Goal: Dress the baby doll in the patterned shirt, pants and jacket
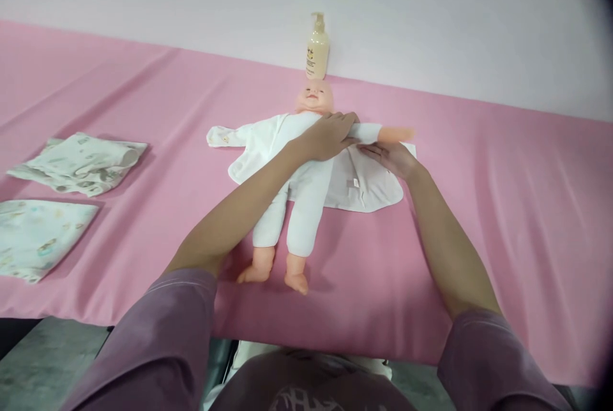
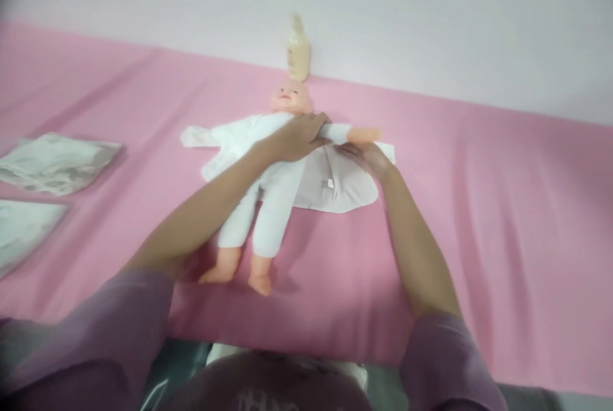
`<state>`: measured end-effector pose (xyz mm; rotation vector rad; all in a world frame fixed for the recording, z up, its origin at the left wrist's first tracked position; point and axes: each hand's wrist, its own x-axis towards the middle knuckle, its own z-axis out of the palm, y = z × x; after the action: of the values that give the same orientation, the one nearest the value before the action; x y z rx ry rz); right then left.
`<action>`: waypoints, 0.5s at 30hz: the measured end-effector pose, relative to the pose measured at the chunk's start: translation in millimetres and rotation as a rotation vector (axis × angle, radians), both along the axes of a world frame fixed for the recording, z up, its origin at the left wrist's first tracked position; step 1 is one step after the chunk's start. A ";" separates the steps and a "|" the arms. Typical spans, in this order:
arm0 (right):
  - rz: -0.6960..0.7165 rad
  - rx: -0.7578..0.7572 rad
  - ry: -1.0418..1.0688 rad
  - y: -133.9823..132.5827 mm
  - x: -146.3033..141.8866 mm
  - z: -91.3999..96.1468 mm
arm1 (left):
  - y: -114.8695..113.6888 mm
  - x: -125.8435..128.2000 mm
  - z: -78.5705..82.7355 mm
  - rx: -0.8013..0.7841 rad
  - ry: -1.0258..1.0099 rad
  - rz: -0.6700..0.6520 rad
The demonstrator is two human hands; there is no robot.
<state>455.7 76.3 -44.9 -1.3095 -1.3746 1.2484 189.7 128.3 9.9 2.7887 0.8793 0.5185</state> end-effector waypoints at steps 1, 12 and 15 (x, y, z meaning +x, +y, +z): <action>-0.022 0.014 -0.008 0.9 -3.2 -2.6 | -1.6 -1.7 2.6 -0.034 -0.019 0.014; -0.170 0.327 -0.816 -8.4 -45.9 -16.3 | -6.6 2.7 2.1 -0.053 -0.142 -0.016; -0.163 0.388 -0.960 -9.2 -44.2 -14.4 | -2.0 2.6 -2.2 -0.113 -0.175 -0.059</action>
<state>411.5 67.1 -59.2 -1.7588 -1.9603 0.1566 192.3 126.3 7.7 2.6121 0.7614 0.6697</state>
